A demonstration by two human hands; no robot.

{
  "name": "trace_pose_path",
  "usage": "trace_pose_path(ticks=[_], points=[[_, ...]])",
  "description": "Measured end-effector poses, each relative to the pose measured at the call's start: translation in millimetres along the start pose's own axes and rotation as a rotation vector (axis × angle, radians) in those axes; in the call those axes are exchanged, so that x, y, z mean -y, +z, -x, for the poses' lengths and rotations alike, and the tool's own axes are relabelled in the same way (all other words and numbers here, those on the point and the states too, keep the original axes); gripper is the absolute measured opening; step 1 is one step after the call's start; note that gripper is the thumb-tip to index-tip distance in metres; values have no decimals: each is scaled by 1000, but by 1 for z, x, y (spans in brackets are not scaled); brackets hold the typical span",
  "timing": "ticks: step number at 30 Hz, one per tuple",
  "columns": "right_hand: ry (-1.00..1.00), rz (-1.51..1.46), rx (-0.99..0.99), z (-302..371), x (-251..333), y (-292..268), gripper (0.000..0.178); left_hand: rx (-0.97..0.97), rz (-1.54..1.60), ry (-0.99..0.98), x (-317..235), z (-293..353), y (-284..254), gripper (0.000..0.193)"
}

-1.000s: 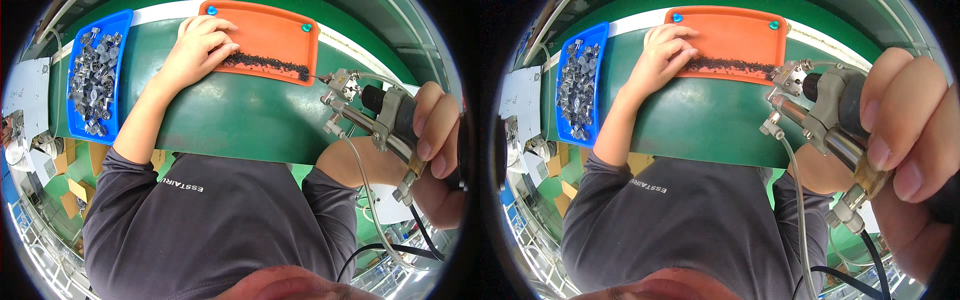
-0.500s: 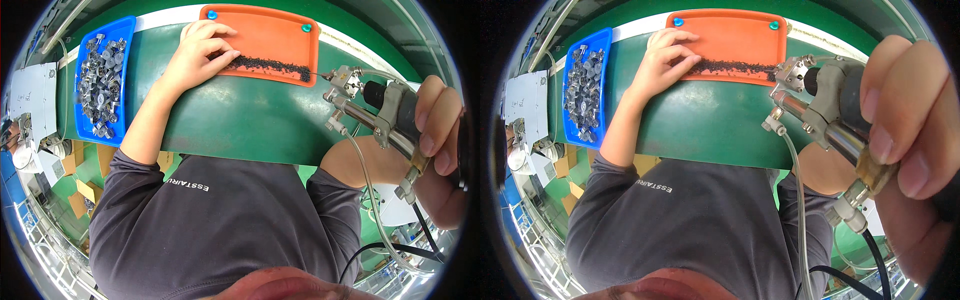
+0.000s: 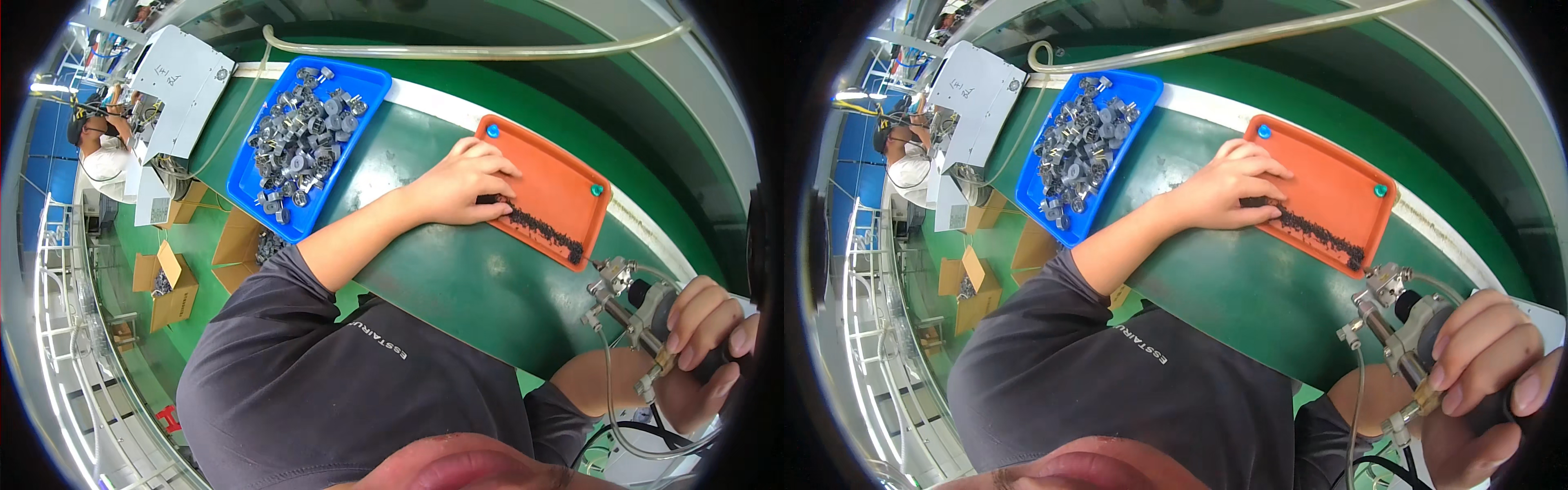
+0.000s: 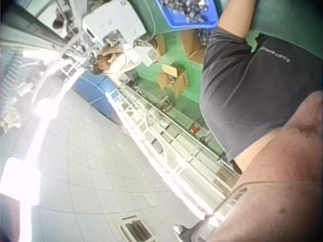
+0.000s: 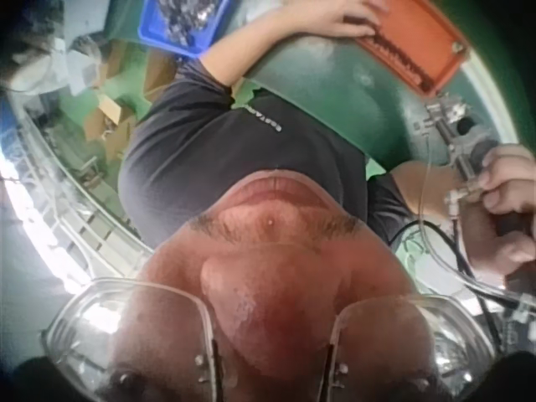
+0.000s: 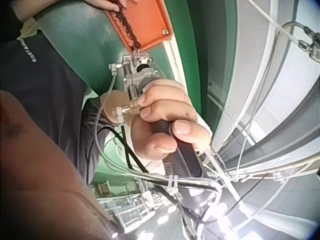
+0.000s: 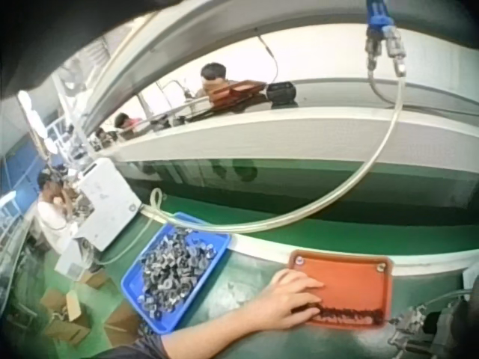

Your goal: The person repeatedly picks up metal components from a tray and fastens them using an automatic screw-driving tool on a workbench. After working on multiple components, the person stands up from the workstation.

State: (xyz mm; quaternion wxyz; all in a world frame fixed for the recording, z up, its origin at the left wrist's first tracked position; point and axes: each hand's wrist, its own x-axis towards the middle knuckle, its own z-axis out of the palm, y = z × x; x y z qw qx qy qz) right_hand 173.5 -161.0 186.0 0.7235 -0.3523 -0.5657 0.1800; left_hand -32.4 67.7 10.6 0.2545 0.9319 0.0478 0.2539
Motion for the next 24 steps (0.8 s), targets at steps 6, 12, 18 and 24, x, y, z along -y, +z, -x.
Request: trace_pose_path(ticks=[6,12,18,24], points=[[-25,-70,-17,-1,-8,3,28,2,-41,-94,-16,-15,-49,49],[-56,-46,94,-11,-3,0,27,-78,-361,-266,130,-52,-168,60],[-19,76,-94,-9,-7,11,39,-197,-849,-903,327,27,-218,84],[-8,64,-112,-6,-10,0,39,83,-1102,-1249,406,69,-263,81]])
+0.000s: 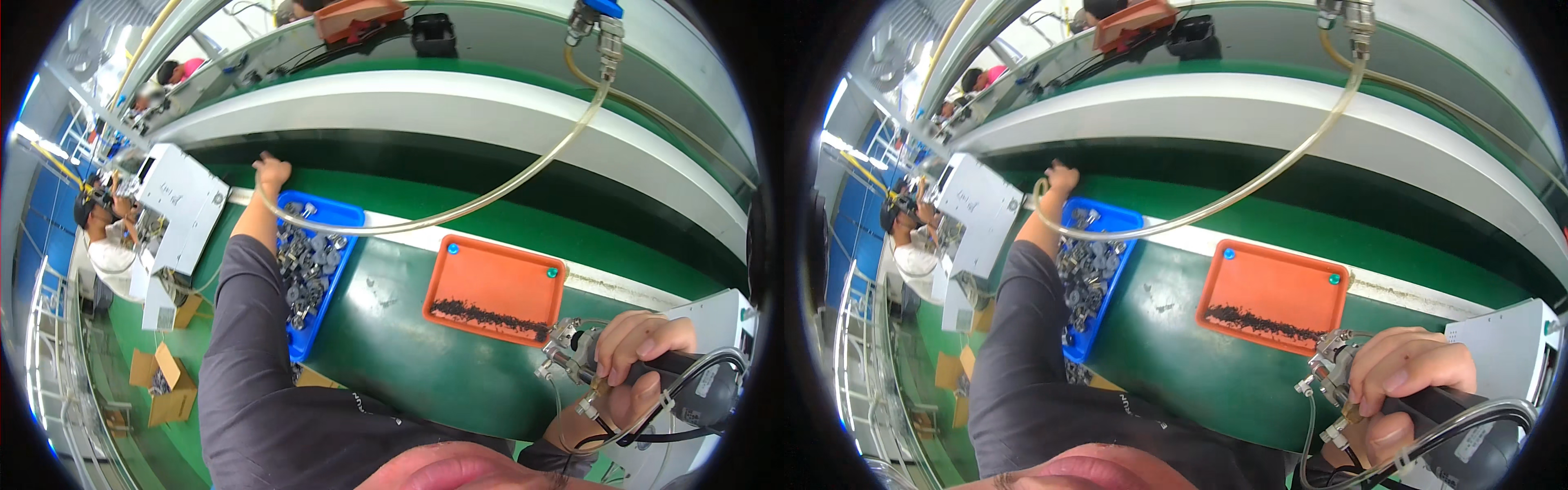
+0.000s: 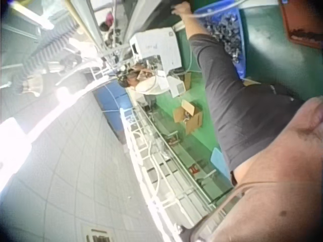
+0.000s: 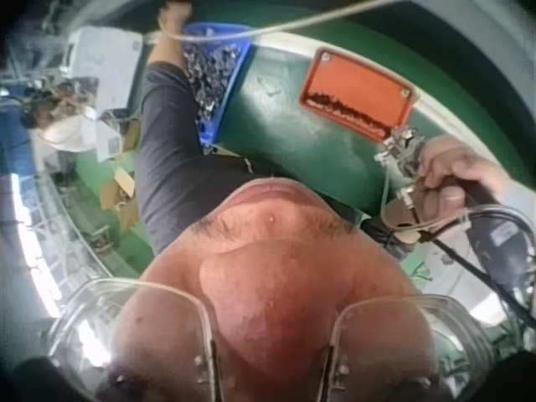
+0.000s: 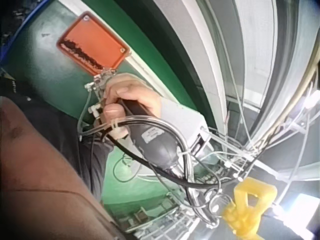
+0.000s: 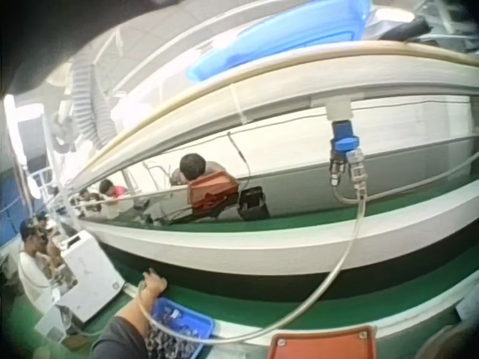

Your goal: The person repeatedly picks up metal components from a tray and fastens them using an automatic screw-driving tool on a workbench. After working on multiple components, the person stands up from the workstation.

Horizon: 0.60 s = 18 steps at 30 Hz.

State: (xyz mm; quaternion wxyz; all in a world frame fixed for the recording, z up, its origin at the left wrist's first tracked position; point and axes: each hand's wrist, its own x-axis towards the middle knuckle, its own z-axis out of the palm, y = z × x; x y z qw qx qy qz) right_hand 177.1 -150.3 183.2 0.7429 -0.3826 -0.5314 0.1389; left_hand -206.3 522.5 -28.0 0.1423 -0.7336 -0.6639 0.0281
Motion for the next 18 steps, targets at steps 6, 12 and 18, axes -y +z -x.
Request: trace_pose_path(ticks=[6,12,18], points=[[0,-110,246,-14,-3,-15,41,-95,517,-243,44,-33,21,79],[8,-88,164,-15,-5,-7,41,-209,521,115,21,-23,15,66],[-11,-75,-81,-3,8,17,40,-146,735,395,-28,40,-42,57]])
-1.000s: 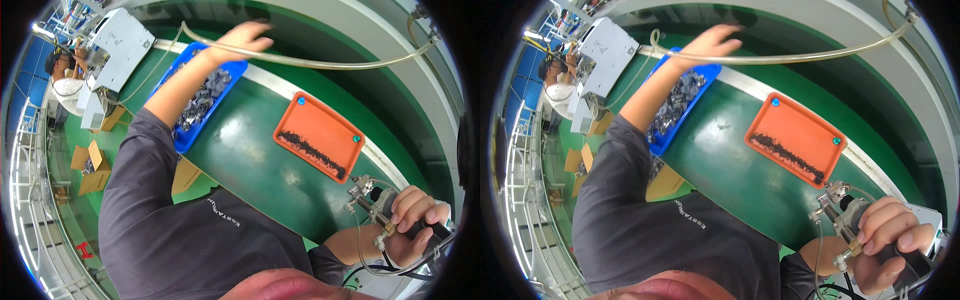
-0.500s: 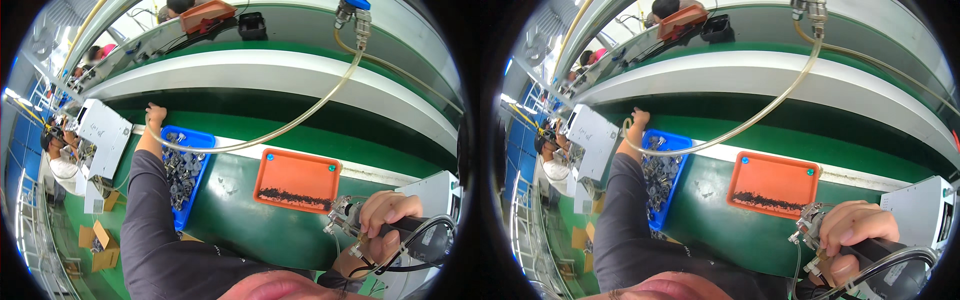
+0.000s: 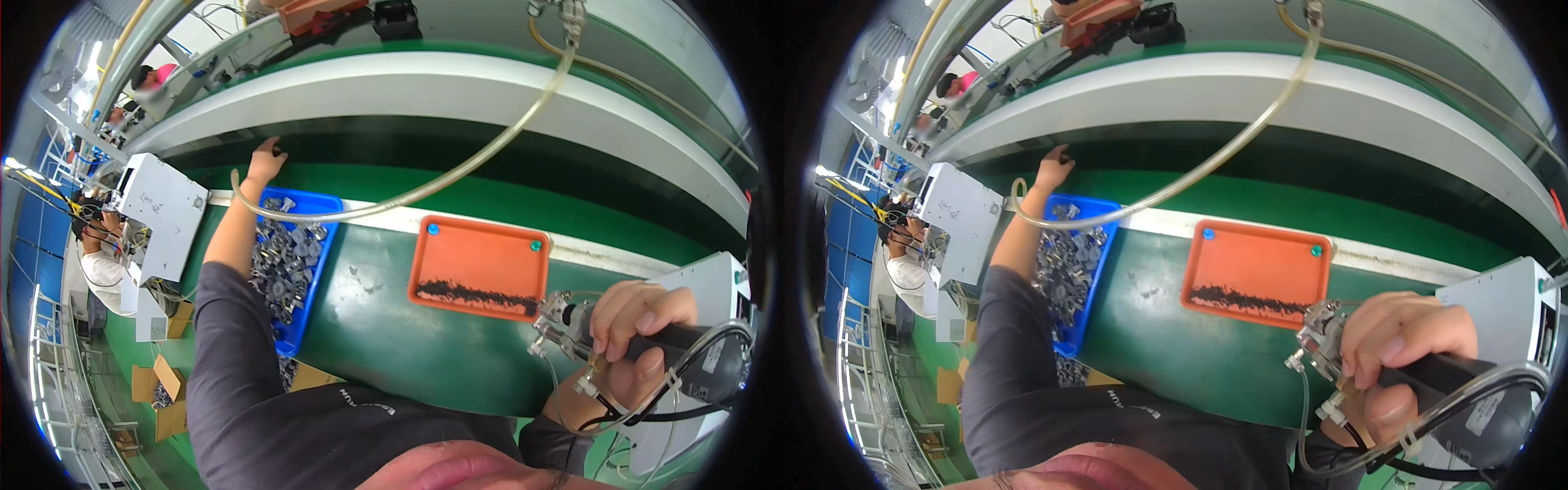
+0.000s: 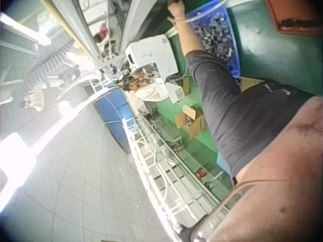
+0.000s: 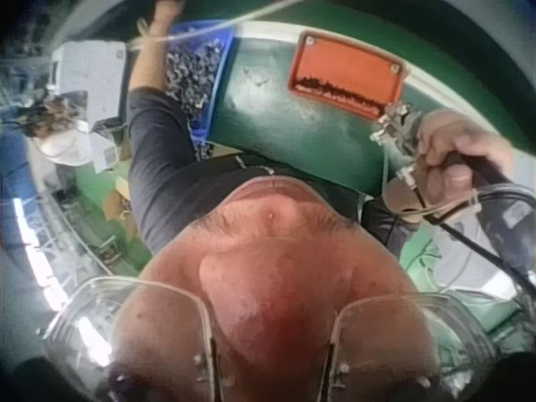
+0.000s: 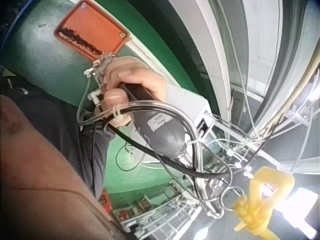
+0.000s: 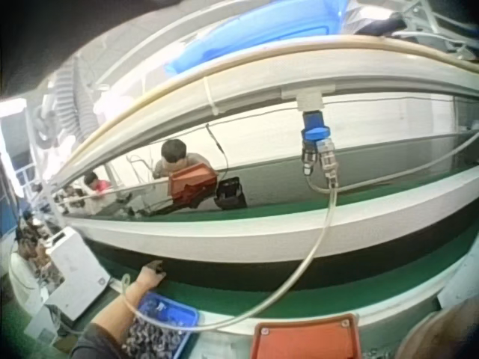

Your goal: The person repeatedly picks up metal components from a tray and fastens them using an automatic screw-driving tool on a workbench. After working on multiple components, the person stands up from the workstation.

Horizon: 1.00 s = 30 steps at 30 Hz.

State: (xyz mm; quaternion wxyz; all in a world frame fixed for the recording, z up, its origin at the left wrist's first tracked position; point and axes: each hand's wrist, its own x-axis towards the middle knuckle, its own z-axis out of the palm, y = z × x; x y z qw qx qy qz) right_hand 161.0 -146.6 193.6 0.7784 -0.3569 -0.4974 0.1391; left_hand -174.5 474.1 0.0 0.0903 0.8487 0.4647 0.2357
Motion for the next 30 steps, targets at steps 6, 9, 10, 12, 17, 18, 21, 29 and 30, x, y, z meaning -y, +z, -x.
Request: trace_pose_path(ticks=[6,9,10,12,17,18,21,29,30], points=[[-38,52,151,2,2,-12,34,298,199,257,-247,135,-68,32],[23,-44,255,5,12,-19,39,298,299,616,-326,218,-69,29],[47,-75,282,6,13,-20,42,302,346,704,-344,241,-64,27],[148,-81,331,16,22,-36,47,398,500,764,-375,281,-45,29],[212,-45,454,26,13,-59,54,411,443,1069,-396,324,29,26],[215,-48,485,28,15,-63,56,438,420,1113,-398,329,37,28],[206,82,489,45,24,-75,60,427,497,1029,-395,341,50,34],[221,-63,470,54,6,-62,60,624,715,853,-379,339,41,29],[217,-62,480,54,5,-63,60,626,719,849,-379,339,44,29]])
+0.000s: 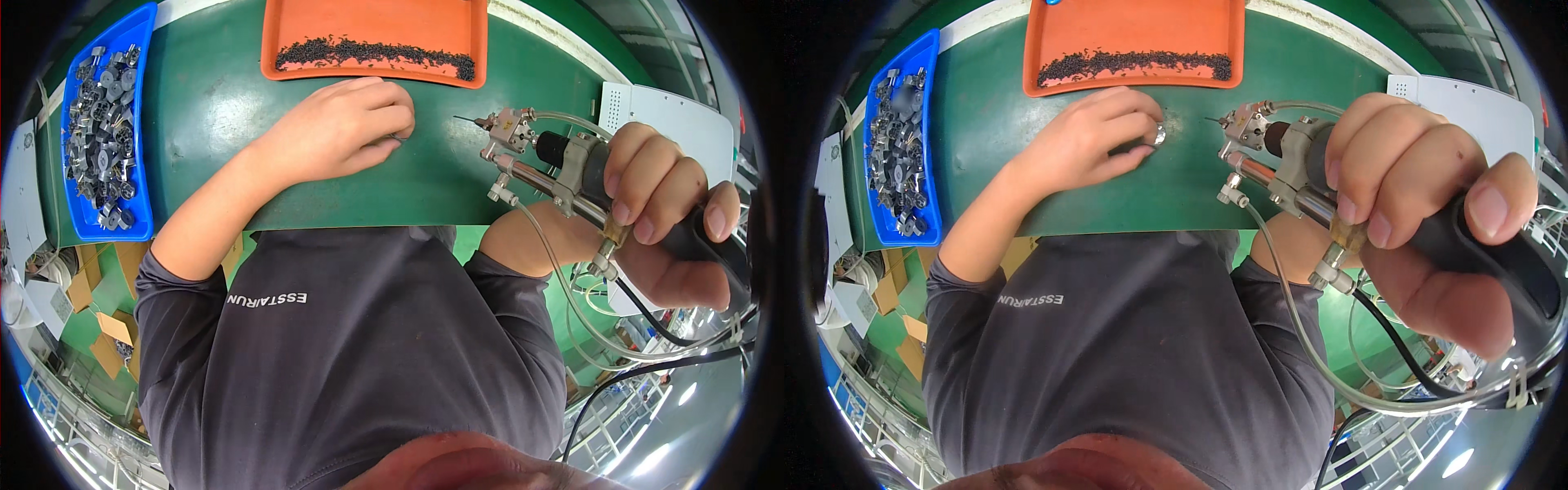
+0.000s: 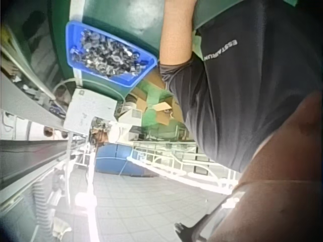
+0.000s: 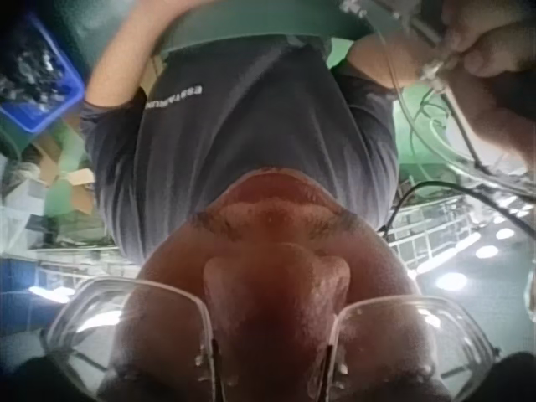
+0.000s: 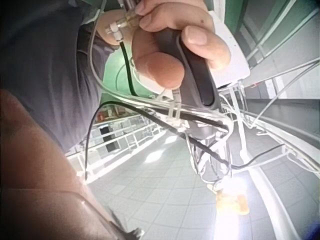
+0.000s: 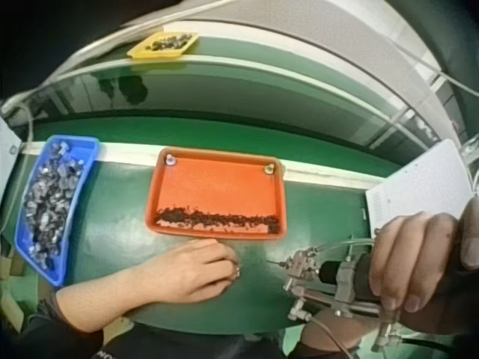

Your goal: The person repeatedly picks up metal components from a tray and fastens them using an automatic screw-driving tool on a workbench. After working on multiple components, the person stands up from the workstation.

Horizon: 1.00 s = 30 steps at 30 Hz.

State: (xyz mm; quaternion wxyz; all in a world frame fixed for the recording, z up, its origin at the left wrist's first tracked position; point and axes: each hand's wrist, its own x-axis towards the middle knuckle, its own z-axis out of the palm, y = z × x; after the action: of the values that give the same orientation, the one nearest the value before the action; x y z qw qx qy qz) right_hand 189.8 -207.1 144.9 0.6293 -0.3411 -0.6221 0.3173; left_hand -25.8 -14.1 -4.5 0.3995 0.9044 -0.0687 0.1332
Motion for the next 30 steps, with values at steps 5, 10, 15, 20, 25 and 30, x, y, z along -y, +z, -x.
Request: trace_pose_path(ticks=[5,10,15,20,25,30], points=[[-28,13,19,2,-9,5,58,-113,-42,104,9,-2,7,14],[54,72,166,-12,-9,9,58,-164,-84,121,13,-4,9,16],[161,100,278,-20,0,4,59,-173,-112,81,3,-7,11,13],[128,100,242,-18,-10,9,58,-166,-119,126,5,-7,9,14],[157,97,267,-23,-10,12,57,-183,-109,100,6,-5,11,14],[188,98,271,-26,-20,19,57,-180,-125,106,7,-3,10,16]])
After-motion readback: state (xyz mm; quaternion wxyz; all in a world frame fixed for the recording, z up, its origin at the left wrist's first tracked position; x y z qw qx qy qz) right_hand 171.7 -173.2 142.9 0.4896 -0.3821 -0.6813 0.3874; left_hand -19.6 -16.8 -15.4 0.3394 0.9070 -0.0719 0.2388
